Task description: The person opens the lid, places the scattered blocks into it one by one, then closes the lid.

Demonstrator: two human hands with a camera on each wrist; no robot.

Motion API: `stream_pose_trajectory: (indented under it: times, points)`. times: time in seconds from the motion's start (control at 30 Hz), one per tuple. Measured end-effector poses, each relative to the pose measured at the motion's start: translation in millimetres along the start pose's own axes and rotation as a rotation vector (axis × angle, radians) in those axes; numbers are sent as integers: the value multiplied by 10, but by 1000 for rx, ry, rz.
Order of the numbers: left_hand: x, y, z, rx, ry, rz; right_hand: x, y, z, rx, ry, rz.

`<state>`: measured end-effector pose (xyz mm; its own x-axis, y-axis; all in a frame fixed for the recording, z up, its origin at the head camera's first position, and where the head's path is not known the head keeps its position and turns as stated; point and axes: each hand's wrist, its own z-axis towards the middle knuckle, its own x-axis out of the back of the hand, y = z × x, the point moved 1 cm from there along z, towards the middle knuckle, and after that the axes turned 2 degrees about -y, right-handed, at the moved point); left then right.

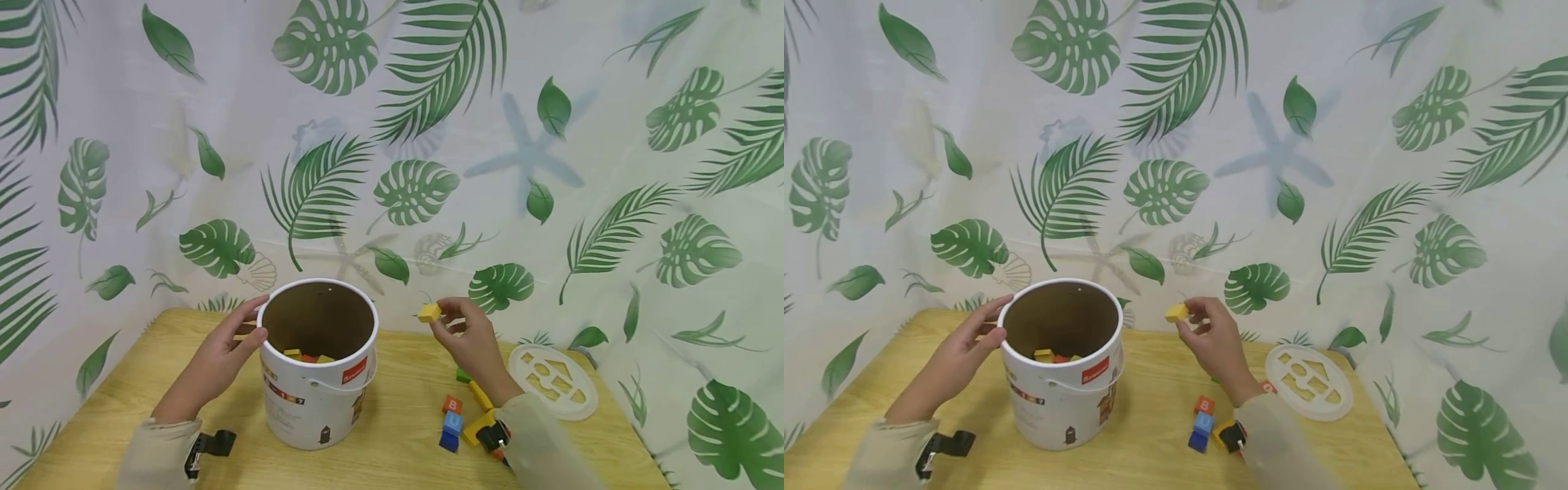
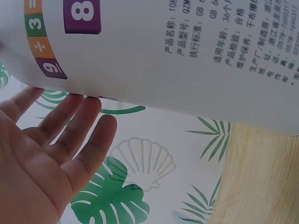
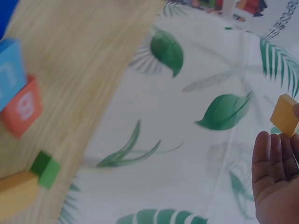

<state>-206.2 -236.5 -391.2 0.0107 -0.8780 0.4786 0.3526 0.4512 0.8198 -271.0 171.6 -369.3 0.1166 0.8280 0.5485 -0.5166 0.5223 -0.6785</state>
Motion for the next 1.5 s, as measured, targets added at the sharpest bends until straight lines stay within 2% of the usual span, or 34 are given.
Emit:
stream_pose_trajectory:
  times: [0.3, 0.47, 0.63, 0.8, 1.0, 1.27, 1.5]
  points:
    - [-6, -6, 6, -15, 4, -7, -306, -541, 199, 126, -31, 139]
    - [-9, -1, 2, -12, 2, -15, -509, -719, 264, 197, -78, 140]
    - [-17, 4, 6, -21, -1, -23, -682, -896, 286, 232, -146, 145]
    - [-21, 10, 5, -23, 0, -24, -834, -1023, 333, 217, -213, 162]
    - [-24, 17, 8, -18, 3, -21, -989, -1145, 432, 120, -255, 197]
    - [-6, 31, 7, -17, 4, -15, -1101, -1235, 418, 23, -329, -89]
    - [-21, 22, 9, -13, -4, -32, -1104, -1252, 380, -7, -340, -175]
